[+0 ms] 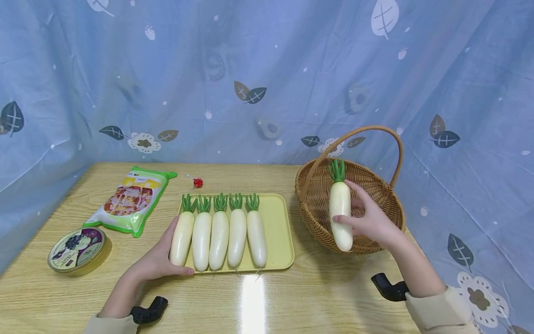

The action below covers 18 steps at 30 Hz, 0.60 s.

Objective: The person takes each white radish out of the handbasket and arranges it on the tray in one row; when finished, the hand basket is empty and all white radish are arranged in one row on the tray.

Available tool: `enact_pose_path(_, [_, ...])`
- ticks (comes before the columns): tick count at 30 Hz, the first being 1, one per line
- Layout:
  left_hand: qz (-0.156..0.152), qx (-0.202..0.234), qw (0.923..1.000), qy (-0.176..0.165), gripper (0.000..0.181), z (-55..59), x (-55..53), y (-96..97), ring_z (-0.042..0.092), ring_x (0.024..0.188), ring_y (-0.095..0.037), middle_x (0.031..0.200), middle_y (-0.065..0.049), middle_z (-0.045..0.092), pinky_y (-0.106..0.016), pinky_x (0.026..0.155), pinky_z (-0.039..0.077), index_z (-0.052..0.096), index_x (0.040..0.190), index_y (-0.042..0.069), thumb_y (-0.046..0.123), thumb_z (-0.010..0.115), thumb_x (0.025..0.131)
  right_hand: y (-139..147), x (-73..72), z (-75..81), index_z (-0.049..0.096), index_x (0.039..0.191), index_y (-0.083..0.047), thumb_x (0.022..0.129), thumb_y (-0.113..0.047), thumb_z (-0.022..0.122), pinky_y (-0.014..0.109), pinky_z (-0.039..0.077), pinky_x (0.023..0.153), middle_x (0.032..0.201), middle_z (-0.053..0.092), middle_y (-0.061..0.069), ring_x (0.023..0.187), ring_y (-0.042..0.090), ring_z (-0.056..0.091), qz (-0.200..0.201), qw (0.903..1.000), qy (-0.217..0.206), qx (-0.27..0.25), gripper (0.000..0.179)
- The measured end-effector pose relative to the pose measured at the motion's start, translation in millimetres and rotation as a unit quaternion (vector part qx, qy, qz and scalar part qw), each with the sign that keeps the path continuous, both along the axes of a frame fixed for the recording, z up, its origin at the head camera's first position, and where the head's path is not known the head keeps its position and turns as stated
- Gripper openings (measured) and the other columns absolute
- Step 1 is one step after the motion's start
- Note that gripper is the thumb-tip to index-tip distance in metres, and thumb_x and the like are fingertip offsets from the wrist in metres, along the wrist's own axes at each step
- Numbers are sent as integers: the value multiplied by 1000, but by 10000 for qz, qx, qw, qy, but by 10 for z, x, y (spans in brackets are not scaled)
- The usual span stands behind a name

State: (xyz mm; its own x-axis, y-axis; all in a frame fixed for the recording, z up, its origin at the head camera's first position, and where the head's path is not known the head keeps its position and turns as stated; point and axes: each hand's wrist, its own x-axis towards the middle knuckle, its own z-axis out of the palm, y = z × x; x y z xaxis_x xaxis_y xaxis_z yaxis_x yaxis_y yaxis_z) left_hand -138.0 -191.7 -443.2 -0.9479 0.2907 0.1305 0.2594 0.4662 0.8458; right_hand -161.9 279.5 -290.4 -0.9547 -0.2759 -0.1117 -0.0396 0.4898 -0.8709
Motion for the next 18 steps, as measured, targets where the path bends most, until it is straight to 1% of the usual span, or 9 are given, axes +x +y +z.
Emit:
enact_pose_path(3, [30,-52,10000,-78,140,4,2,3,7,135,-36,150,-18,8,-59,104,12,-5,146,9,37,90,47,-19,64,-1,-2,148,-23,84,-11,65,49,53,65,133,21,42,105,53,48,11,10000,8,-43,93])
enact_pose_path(8, [33,-87,9999,-103,141,-2,2,0,6,135,-37,150,-19,5,-59,104,12,-7,146,8,36,90,47,-57,162,-27,0,148,-22,84,-9,65,48,53,62,133,22,41,105,53,48,34,9999,106,-119,93])
enact_pose_path(12, [38,-109,9999,-94,141,-10,0,-5,5,136,-37,150,-20,4,-59,104,11,-7,146,8,36,90,47,-80,235,-59,1,148,-21,83,-7,66,46,54,61,133,24,40,102,50,52,12,9994,287,-179,93])
enact_pose_path(15, [28,-109,9999,-86,141,-11,-2,-6,6,136,-36,150,-19,4,-59,104,12,-7,146,8,36,90,47,-96,286,-68,2,148,-24,82,-7,67,44,54,61,134,26,39,99,46,55,-75,9989,443,-146,94])
enact_pose_path(18, [9,-74,10000,-52,140,-5,-2,-5,7,135,-36,150,-19,6,-59,104,12,-6,146,8,36,90,47,-116,331,-70,3,148,-26,82,-6,67,44,54,59,133,26,39,96,42,58,-103,9986,482,-169,94])
